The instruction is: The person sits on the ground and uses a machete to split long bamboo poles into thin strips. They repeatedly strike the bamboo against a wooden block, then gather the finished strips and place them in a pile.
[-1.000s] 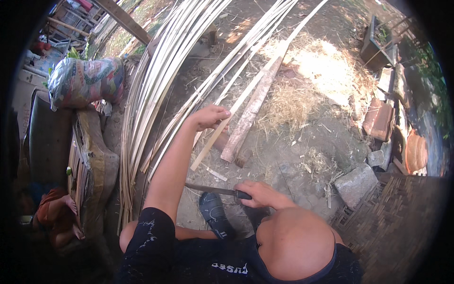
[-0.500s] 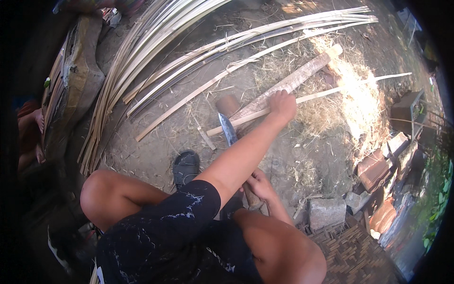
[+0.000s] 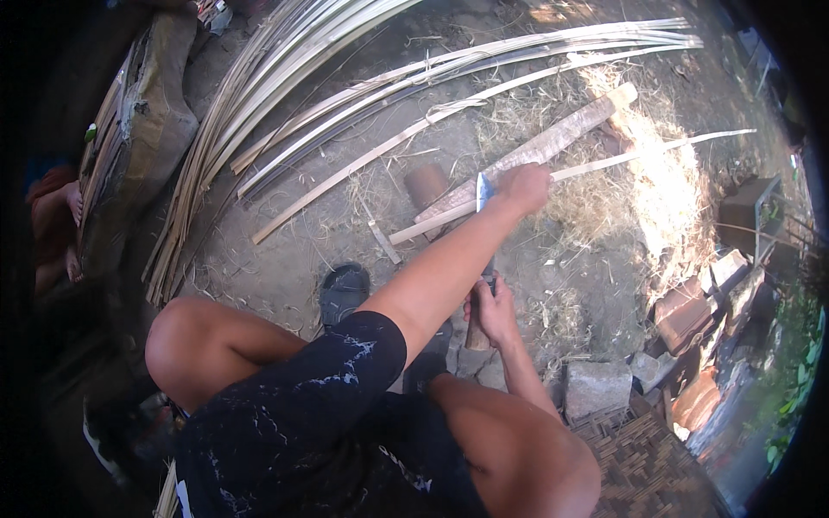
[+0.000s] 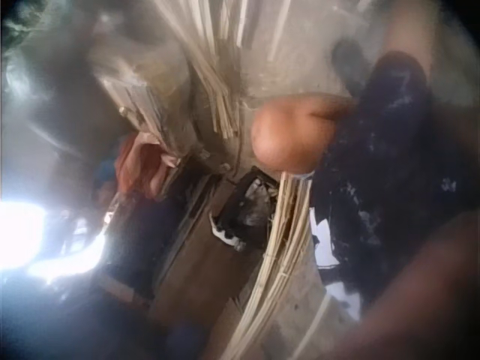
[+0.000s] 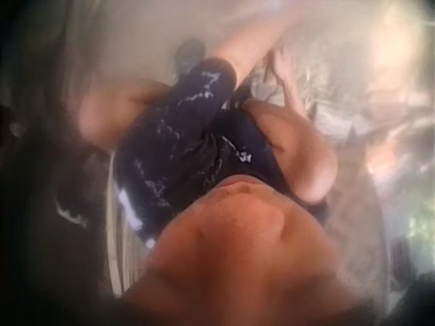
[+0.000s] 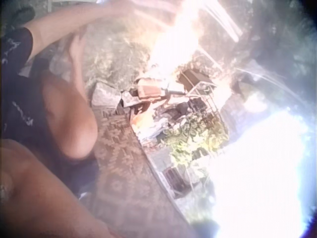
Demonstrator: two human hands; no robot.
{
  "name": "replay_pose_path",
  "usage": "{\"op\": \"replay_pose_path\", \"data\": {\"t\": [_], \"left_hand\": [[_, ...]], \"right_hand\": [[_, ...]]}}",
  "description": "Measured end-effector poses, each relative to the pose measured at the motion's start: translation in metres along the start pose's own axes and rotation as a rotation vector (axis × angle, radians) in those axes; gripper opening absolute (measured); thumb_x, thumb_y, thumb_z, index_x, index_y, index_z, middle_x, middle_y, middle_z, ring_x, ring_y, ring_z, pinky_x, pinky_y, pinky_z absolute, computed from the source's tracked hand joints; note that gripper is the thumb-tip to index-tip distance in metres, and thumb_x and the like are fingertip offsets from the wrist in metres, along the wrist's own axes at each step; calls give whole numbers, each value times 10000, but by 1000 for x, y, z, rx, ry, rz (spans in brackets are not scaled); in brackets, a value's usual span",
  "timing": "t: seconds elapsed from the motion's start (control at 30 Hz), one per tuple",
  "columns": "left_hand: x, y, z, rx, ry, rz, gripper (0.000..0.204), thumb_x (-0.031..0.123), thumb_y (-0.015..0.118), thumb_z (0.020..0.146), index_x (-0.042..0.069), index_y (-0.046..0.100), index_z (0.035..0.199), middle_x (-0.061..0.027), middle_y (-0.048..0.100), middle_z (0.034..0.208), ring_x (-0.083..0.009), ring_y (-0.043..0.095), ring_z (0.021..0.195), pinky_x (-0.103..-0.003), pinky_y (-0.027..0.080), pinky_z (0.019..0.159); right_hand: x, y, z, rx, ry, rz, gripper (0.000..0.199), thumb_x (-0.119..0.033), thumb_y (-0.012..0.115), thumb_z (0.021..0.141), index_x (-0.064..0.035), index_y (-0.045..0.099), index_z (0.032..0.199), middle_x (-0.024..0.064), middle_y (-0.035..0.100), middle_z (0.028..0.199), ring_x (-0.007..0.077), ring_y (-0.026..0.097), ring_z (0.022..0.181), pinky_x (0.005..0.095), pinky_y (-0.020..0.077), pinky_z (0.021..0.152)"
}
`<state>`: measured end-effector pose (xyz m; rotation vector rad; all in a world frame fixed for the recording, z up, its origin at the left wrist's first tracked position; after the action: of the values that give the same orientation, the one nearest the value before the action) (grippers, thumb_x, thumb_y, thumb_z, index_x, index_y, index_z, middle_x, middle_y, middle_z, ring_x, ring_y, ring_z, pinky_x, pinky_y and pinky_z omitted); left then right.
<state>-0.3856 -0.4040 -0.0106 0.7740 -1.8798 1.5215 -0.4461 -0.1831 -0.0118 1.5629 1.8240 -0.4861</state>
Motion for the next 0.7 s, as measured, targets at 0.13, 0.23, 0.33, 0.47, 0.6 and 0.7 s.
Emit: {"op": "replay_pose_path", "data": {"t": [0.13, 0.23, 0.33, 0.47, 0.6, 0.7], "left_hand": [[-2, 2, -1, -63, 18, -15, 234, 102, 532, 908, 48, 684, 1078, -195, 696, 1071, -374, 683, 991, -484, 537, 893], [-10, 7, -1, -8, 34, 28, 231, 122, 551, 922, 54, 682, 1100, -186, 704, 1041, -374, 686, 976, -481, 542, 878], [-10, 8, 2, -68, 8, -5, 232, 158, 556, 940, 58, 684, 1106, -175, 700, 1067, -369, 681, 999, -476, 535, 895], [-12, 0, 2, -201, -13, 53, 234, 179, 582, 934, 43, 691, 1091, -179, 687, 1112, -362, 666, 1042, -462, 523, 936], [-23, -45, 1, -263, 226, 324, 275, 243, 593, 940, 23, 719, 1046, -205, 695, 1054, -376, 668, 1007, -467, 526, 894], [-18, -92, -2, -199, 282, 450, 296, 281, 615, 937, 26, 735, 1028, -185, 691, 1099, -353, 656, 1053, -456, 528, 910]], "right_hand": [[10, 22, -11, -172, 38, -197, 271, -171, 500, 1019, 37, 492, 1193, 66, 612, 752, 144, 601, 601, 302, 513, 530], [9, 34, -9, -280, 26, -211, 299, -173, 516, 1013, 44, 493, 1218, 73, 628, 747, 146, 616, 616, 306, 519, 541], [15, 89, -54, -670, -67, -681, 259, -178, 534, 1009, 22, 505, 1171, 69, 617, 745, 152, 611, 615, 309, 521, 541], [12, 58, -18, -412, -12, -251, 213, -217, 569, 1011, -36, 513, 1108, 60, 591, 768, 156, 592, 610, 309, 516, 540], [-2, 6, -3, -75, 77, 36, 220, -266, 577, 1021, -71, 518, 1105, 61, 590, 795, 151, 589, 619, 301, 507, 540], [-9, 8, -8, -61, 100, 54, 200, -264, 553, 1031, -79, 518, 1099, 60, 588, 799, 147, 586, 618, 297, 501, 529]]}}
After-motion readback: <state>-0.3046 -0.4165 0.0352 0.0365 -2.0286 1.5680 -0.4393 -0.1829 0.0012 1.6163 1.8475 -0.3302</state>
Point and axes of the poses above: each hand's wrist, its own z-axis towards the middle knuckle, its own y-axis out of the palm, x = y × z, the point moved 7 cm from there along z, towards the middle knuckle
